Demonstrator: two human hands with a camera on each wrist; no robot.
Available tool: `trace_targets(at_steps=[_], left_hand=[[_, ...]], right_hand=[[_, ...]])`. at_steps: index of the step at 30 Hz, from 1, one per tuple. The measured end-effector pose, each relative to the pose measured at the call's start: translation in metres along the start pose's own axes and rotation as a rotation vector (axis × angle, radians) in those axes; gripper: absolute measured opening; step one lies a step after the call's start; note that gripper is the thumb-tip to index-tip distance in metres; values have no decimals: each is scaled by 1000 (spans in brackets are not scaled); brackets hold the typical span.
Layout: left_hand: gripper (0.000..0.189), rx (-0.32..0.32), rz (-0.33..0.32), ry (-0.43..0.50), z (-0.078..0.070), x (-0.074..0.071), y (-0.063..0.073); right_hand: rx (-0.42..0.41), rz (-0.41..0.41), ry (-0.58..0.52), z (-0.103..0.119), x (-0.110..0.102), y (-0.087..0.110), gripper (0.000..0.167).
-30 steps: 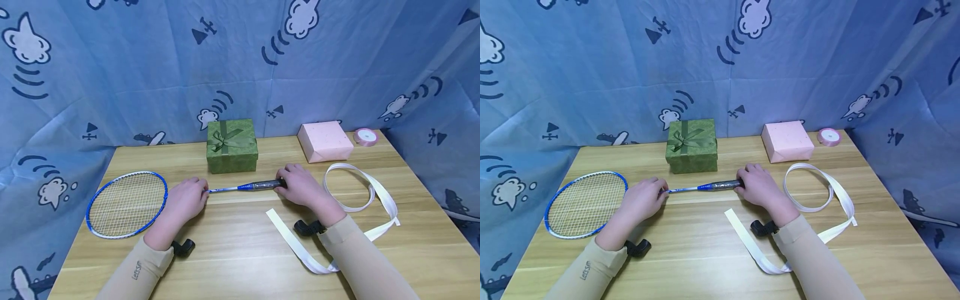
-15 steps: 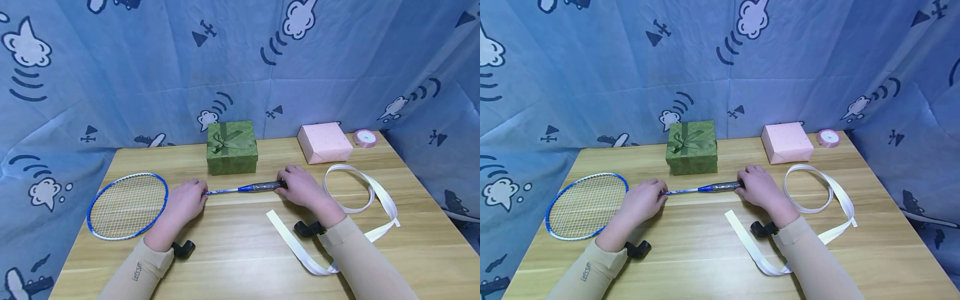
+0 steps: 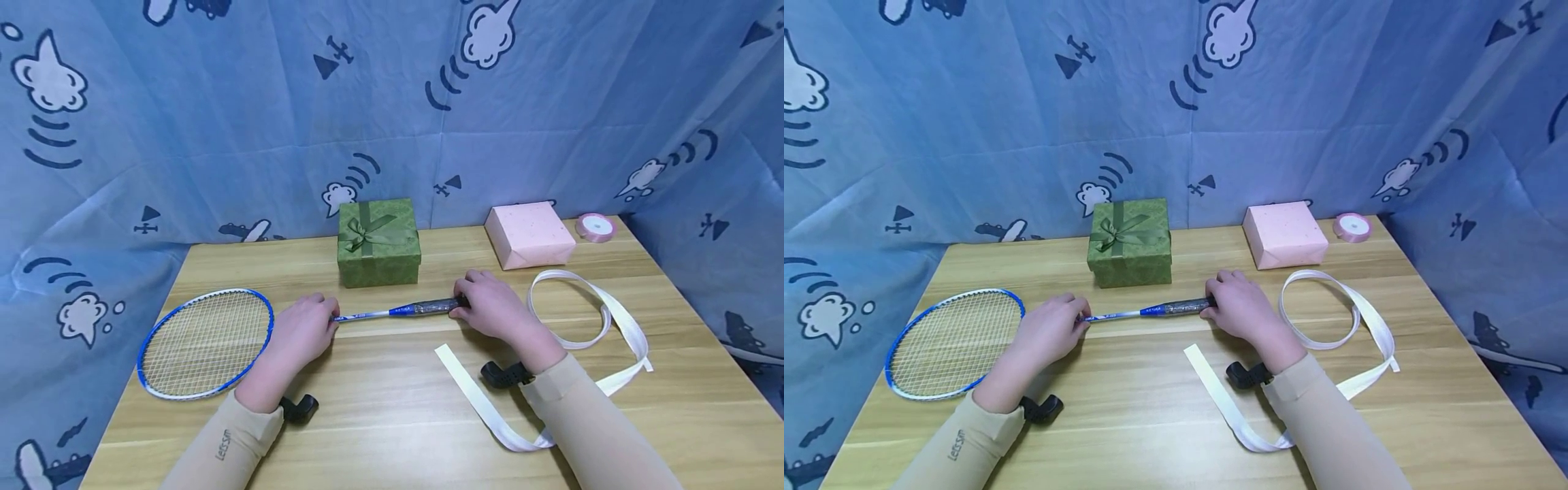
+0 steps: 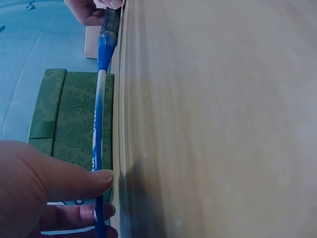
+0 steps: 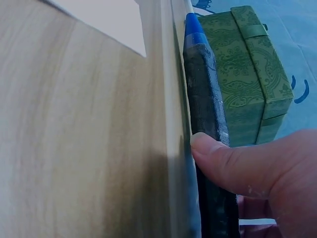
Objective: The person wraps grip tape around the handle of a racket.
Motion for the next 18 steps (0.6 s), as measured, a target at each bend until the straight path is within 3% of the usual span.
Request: trace_targets(at_steps=[7, 18], left_hand=[[7, 3, -4, -3, 2, -2, 0], [9, 20, -82, 28, 8, -10, -4]], right_hand=[[4, 18, -4, 3, -4, 0, 28], [-12, -14, -5, 6, -13, -3, 28]])
Point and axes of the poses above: each hand's wrist, its own y-axis away from the middle knuckle, its own x-axis out of the palm, z = x × y, the point moved 3 cm from there along -y, towards the middle knuckle, and after that the axes turned 11 degrees about -z, right-handed, at the moved point
